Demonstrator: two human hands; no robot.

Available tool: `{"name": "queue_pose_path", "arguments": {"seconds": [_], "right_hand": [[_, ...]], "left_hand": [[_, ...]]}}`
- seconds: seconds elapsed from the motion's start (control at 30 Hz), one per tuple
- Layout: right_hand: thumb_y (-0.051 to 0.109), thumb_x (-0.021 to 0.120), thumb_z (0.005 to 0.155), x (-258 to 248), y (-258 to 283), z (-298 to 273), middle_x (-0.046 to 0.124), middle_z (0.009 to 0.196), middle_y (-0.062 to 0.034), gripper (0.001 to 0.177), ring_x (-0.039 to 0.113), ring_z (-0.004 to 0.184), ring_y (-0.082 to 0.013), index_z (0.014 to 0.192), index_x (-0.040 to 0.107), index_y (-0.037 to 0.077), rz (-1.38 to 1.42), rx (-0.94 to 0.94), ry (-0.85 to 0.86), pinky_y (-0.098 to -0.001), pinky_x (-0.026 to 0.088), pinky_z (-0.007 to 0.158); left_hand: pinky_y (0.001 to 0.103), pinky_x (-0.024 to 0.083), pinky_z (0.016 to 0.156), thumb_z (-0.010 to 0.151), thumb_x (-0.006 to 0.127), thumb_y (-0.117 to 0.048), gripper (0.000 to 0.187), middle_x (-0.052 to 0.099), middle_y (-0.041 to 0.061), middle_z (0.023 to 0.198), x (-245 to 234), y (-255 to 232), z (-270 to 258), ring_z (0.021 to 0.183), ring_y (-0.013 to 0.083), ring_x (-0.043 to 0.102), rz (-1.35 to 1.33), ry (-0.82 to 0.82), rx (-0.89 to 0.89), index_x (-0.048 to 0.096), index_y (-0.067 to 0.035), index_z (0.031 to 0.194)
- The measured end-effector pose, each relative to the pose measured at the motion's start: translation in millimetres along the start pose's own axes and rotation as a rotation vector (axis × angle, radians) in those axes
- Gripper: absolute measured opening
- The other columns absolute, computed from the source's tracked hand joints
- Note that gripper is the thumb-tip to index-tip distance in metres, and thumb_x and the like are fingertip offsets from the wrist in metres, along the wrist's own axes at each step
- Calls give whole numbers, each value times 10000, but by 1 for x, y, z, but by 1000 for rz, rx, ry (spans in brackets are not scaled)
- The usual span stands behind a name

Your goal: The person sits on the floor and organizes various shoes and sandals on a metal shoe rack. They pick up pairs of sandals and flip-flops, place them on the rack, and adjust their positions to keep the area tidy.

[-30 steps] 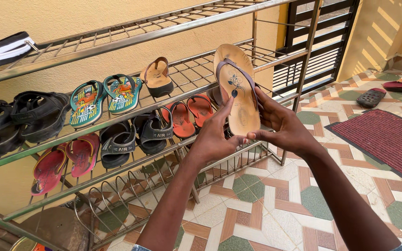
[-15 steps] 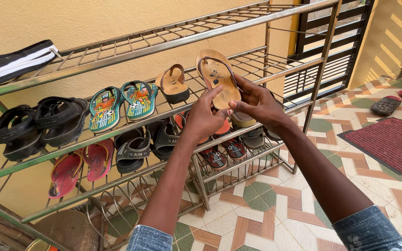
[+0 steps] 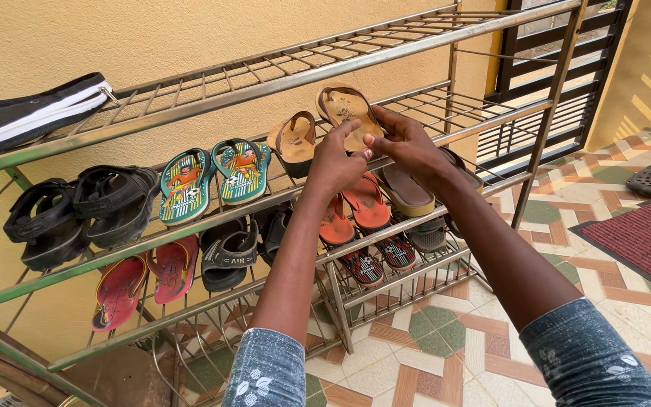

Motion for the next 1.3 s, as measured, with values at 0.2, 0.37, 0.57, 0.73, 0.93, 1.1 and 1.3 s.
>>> {"name": "queue_pose_path", "arguments": {"seconds": [0.2, 0.37, 0.57, 0.73, 0.93, 1.1, 1.3], "right_hand": [[232, 692, 943, 3, -2, 11, 582, 1505, -210, 806, 648, 1178, -250, 1598, 290, -13, -156, 106, 27, -328, 510, 1010], [236, 689, 940, 2, -10, 25, 465, 1574, -177, 777, 575, 1332, -210, 1562, 308, -30, -196, 88, 46, -326, 468, 1071], [228, 671, 963, 2, -22, 34, 600, 1445, -185, 732, 638, 1171, -168, 1554, 339, -48, -188, 75, 72, -290, 519, 972], [245, 636, 1013, 6, -30, 36, 715, 1249, -144, 656, 675, 1029, -107, 1540, 386, -56, -199, 27, 54, -250, 543, 869], [257, 639, 1003, 6, -27, 32, 752, 1155, -141, 569, 731, 968, -124, 1476, 499, -28, -299, 1, -45, -280, 569, 811], [310, 663, 991, 7, -24, 29, 763, 1134, -170, 538, 765, 962, -174, 1421, 574, -3, -496, -38, -142, -319, 571, 815], [337, 671, 988, 8, -17, 21, 758, 1125, -175, 538, 744, 946, -180, 1403, 587, 5, -523, -48, -168, -346, 566, 799]], "left_hand": [[406, 440, 1104, 862, 729, -143, 657, 543, 161, 1488, 7, 18, 14, 1396, 297, 507, -39, 1, -22, 499, -121, 1476], [399, 489, 1081, 848, 709, -151, 684, 580, 160, 1464, 12, 27, 18, 1356, 287, 569, 21, 39, -97, 480, -149, 1492], [430, 494, 1072, 837, 680, -99, 648, 557, 228, 1441, 20, 35, 28, 1319, 353, 579, 88, 18, -61, 507, -123, 1461], [483, 498, 1019, 846, 637, -61, 509, 567, 261, 1345, 27, 42, 32, 1219, 412, 615, 141, -90, 0, 565, -68, 1349], [506, 509, 957, 864, 612, -53, 360, 595, 235, 1261, 28, 42, 29, 1139, 404, 652, 149, -148, 3, 609, -56, 1225], [521, 513, 914, 874, 628, -47, 309, 603, 224, 1210, 28, 40, 26, 1096, 414, 645, 217, -177, 15, 594, 12, 1175], [489, 546, 844, 859, 600, -33, 345, 599, 181, 1145, 29, 41, 22, 1038, 342, 672, 162, -151, -15, 570, 18, 1199]]}}
Point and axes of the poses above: each hand's wrist, its own z-axis towards the middle knuckle, its own x-axis out of the palm, y = z × x, the point moved 6 cm from there along z, towards the middle knuckle
